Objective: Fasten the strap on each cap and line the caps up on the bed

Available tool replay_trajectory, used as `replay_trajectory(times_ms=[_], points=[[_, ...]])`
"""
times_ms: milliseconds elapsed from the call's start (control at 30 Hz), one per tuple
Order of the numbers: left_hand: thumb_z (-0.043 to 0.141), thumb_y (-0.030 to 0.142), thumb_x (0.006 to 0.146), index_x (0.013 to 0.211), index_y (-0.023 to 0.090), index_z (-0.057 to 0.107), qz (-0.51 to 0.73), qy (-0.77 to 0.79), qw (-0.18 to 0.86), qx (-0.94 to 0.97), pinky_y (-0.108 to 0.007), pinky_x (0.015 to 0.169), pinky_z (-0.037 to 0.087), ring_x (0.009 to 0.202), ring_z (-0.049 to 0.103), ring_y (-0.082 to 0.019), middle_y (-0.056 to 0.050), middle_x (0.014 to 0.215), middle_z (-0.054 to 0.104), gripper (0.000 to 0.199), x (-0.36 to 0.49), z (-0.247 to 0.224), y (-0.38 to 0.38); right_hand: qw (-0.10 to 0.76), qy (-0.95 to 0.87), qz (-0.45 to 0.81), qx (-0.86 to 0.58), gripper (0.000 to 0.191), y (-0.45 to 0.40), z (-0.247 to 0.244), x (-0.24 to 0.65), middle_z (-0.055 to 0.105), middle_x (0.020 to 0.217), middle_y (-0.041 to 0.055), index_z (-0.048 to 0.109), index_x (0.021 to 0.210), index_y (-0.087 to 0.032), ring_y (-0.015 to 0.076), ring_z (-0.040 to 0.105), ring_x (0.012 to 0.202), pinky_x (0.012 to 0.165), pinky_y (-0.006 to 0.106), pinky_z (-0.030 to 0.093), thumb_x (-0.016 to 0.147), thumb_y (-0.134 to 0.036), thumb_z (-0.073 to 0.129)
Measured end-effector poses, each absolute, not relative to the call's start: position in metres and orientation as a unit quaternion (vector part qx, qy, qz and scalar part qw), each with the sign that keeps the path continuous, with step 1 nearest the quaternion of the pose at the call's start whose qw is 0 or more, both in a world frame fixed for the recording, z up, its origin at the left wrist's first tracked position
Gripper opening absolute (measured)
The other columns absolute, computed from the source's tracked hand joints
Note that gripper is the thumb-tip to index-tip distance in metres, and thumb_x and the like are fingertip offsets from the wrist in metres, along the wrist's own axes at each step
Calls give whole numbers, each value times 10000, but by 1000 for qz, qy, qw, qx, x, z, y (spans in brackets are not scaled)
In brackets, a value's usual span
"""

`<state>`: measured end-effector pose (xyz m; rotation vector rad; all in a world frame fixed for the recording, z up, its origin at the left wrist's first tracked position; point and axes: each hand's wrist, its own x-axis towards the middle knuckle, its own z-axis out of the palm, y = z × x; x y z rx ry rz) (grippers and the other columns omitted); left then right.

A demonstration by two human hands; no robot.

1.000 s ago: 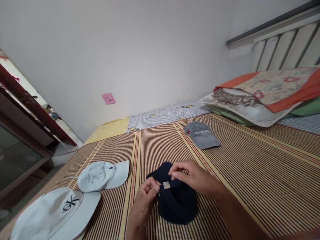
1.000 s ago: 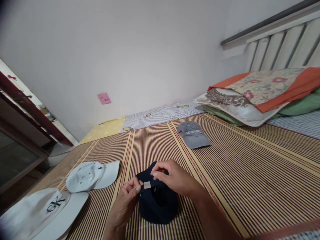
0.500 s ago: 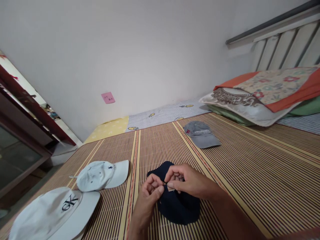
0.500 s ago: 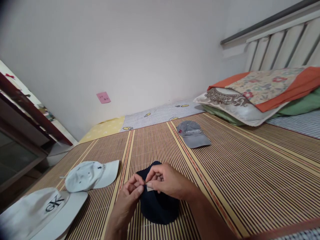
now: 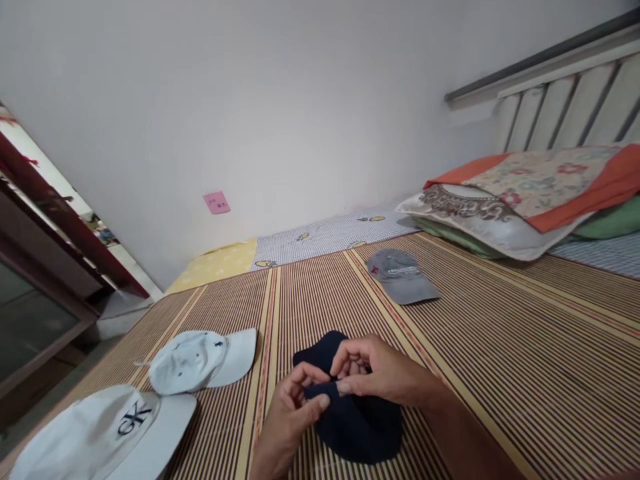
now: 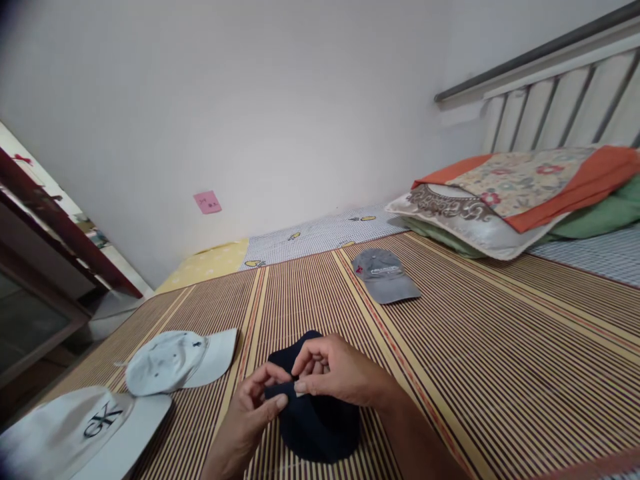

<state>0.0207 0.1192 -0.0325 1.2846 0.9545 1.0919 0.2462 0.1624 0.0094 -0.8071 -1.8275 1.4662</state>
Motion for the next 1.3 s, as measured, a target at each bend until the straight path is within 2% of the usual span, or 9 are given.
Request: replay_trajectory(times_ms=[167,367,567,700,867,967,1033,1167,1300], points=[[737,370,895,953,213,670,483,391,565,542,-252,755,408,843,556,-139,-1,893,663,180,28,-32,118,323,-695,564,-309,168,162,10,246,669,757,-8,746,898,-179,120,571,673,630,245,441,746,-238,788],[782,377,851,905,195,659,492,403,560,531,-240,700,397,779,538,-129,7,834,645,226,33,-35,119,335,-693,564,-299,161,163,9,246,679,770,-7,737,892,-174,118,583,674,633,244,450,733,-187,760],[802,392,825,898,192,641,505,393,577,508,-234,660,378,712,518,-115,8,798,639,266,38,-34,118,331,-697,563,-296,130,166,3,245,601,676,-48,710,861,-165,97,506,617,584,225,387,732,-153,710],[814,446,791,919,190,677,443,432,562,549,-253,707,395,789,530,-151,-7,840,627,318,40,-20,115,340,-698,556,-296,119,167,3,245,576,670,-54,703,854,-169,99,499,618,588,228,387,737,-147,702],[774,478,827,759,180,602,452,456,535,549,-232,619,323,664,418,-118,39,686,495,350,33,-20,114,350,-690,549,-316,117,167,11,253,687,767,-5,717,924,-180,144,630,717,693,274,467,844,-264,708],[791,462,821,776,180,591,503,419,583,482,-208,562,286,578,379,-87,58,627,491,348,28,-26,114,330,-715,520,-331,243,170,13,267,748,843,37,738,918,-184,171,658,788,732,296,455,958,-393,620],[830,435,788,762,174,592,532,385,618,432,-186,540,290,538,390,-67,58,605,517,355,26,-26,113,307,-731,512,-330,316,175,11,277,739,818,34,743,879,-181,167,629,755,700,295,423,974,-445,598],[871,354,754,769,163,627,573,348,653,352,-157,559,366,541,481,-57,38,625,580,310,24,-21,110,312,-715,561,-277,180,183,1,289,662,784,-19,751,857,-186,134,560,737,701,269,389,857,-365,758],[878,313,747,822,169,683,584,335,664,325,-166,643,453,613,553,-70,24,692,611,254,19,-16,105,309,-650,665,-201,317,184,-9,288,675,766,-9,713,849,-159,120,587,675,648,242,413,729,-412,861]])
